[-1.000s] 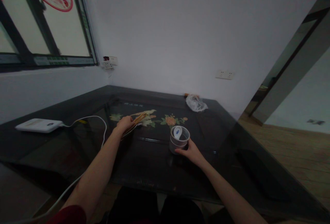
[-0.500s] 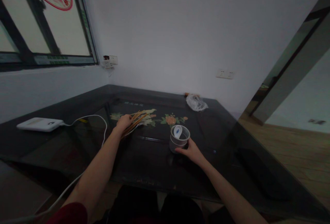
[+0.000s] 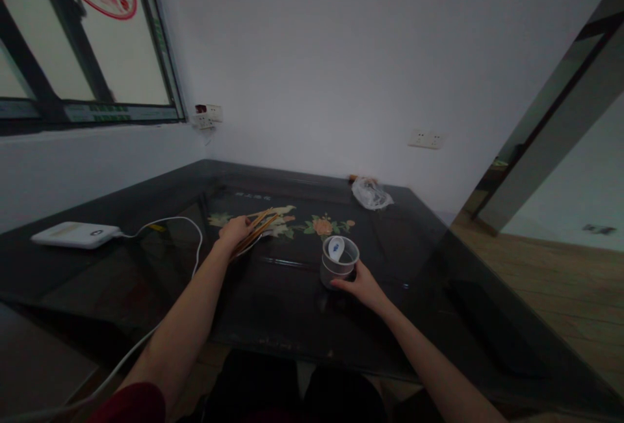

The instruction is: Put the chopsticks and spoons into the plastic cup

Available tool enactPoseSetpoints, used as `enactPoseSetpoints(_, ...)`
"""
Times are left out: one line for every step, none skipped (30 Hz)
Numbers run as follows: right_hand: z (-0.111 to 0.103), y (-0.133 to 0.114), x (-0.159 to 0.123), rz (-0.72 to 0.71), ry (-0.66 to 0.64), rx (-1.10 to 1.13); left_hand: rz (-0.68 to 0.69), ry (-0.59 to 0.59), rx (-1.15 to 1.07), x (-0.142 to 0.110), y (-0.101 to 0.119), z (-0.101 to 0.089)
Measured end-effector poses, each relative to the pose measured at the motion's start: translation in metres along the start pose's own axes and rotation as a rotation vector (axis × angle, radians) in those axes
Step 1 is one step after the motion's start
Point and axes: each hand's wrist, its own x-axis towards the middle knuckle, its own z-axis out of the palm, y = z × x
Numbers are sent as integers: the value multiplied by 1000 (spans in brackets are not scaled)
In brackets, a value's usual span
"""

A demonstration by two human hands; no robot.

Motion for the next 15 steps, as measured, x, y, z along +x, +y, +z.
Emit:
enactPoseSetpoints(0,-1,0,2,3,-5,6,5,0,1,0,1)
enactPoseSetpoints(0,-1,0,4,4,-9,12,11,-1,1,-1,3)
enactPoseSetpoints(0,-2,0,7,4,-11,15,19,-3,2,-2,4)
enactPoseSetpoints(0,-2,0,11,2,-10,15,26,-7,3,-3,6)
enactPoseSetpoints(0,-3,0,15,0,-8,11,30,-12,4,-4,7)
enactPoseSetpoints(0,-3,0,19,-1,-4,5,35,-17,5,-5,8)
enactPoseSetpoints(0,-3,0,22,-1,-1,-3,37,-21,5,-6,9)
enactPoseSetpoints(0,-2,0,26,0,1,-9,37,-23,5,-7,9)
enactPoseSetpoints(0,-1,1,29,2,0,-14,36,-23,6,-7,9)
enactPoseSetpoints(0,0,1,28,5,-2,-19,34,-21,6,-8,9)
enactPoseSetpoints(0,1,1,25,7,-5,-24,33,-17,6,-8,8)
enactPoseSetpoints(0,2,1,20,7,-10,-31,28,-11,6,-8,8)
enactPoseSetpoints(0,2,1,14,8,-14,-37,22,-4,7,-8,7)
enactPoseSetpoints(0,3,1,10,9,-19,-40,15,2,7,-9,7)
enactPoseSetpoints(0,3,1,7,10,-22,-39,9,7,8,-9,7)
